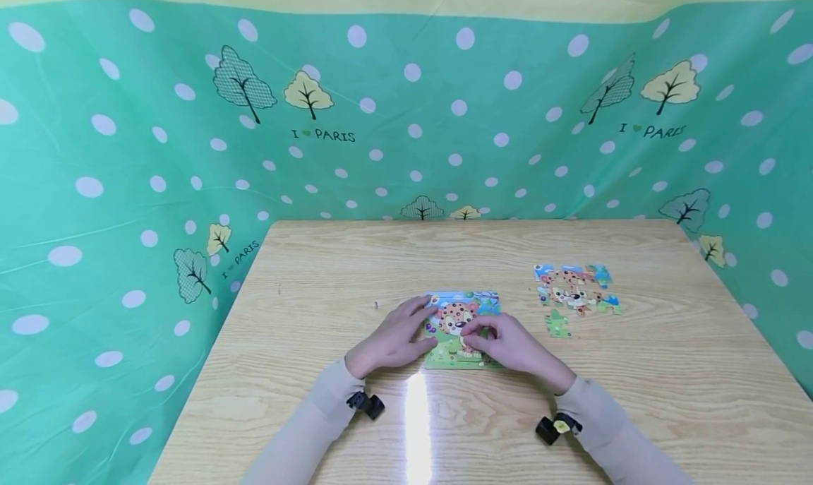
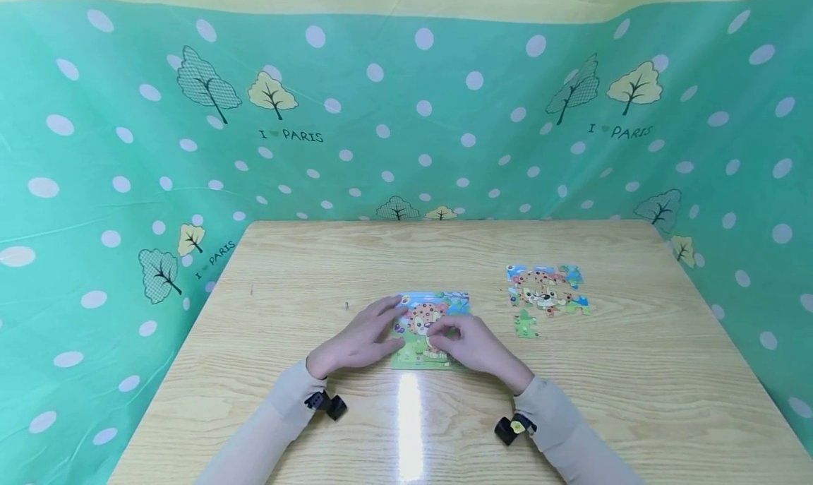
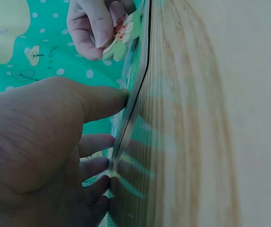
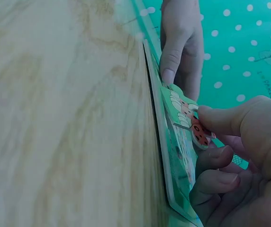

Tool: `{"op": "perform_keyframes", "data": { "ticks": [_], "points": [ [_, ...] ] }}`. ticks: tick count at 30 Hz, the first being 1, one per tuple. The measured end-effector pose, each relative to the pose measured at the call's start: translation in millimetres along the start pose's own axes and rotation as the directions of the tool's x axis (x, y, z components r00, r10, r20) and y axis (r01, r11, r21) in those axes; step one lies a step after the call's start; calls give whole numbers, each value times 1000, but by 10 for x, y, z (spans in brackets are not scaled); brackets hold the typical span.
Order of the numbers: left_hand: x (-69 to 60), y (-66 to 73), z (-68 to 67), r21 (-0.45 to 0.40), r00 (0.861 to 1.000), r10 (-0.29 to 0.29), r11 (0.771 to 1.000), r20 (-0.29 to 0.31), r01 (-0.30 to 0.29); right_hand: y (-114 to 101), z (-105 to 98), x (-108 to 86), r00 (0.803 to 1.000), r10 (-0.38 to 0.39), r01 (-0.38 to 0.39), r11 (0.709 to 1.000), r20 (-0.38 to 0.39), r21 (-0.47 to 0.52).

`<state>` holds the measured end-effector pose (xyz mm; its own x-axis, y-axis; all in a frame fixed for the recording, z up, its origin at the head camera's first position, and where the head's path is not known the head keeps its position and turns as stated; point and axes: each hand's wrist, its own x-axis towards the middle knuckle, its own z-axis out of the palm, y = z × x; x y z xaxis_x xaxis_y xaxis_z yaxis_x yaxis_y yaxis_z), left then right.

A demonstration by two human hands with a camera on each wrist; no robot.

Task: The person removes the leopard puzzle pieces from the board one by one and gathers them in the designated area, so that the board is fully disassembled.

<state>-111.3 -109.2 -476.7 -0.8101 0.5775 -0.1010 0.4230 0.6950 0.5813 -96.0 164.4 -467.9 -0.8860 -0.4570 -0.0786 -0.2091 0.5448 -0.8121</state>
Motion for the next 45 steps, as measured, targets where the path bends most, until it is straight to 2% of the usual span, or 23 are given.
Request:
{"op": "perform_keyframes", "data": {
  "ticks": [18,32,40,45],
  "points": [
    [-17,-8,2,-1,1000,-10,1000,13,10,114,-216,-40,998,65,-64,997,-13,48],
    [-3,-24,12,9,1000,16,1000,-1,-16,225,-371,-167,992,121,-115,987,-42,115],
    [-9,-4,0,-7,1000,29,1000,-1,-29,324,-490,-251,978,206,-195,959,-34,205],
    [-12,2,-2,-3,1000,30,1000,-1,-30,362,-594,-300,975,215,-198,956,-61,217]
  ]
}}
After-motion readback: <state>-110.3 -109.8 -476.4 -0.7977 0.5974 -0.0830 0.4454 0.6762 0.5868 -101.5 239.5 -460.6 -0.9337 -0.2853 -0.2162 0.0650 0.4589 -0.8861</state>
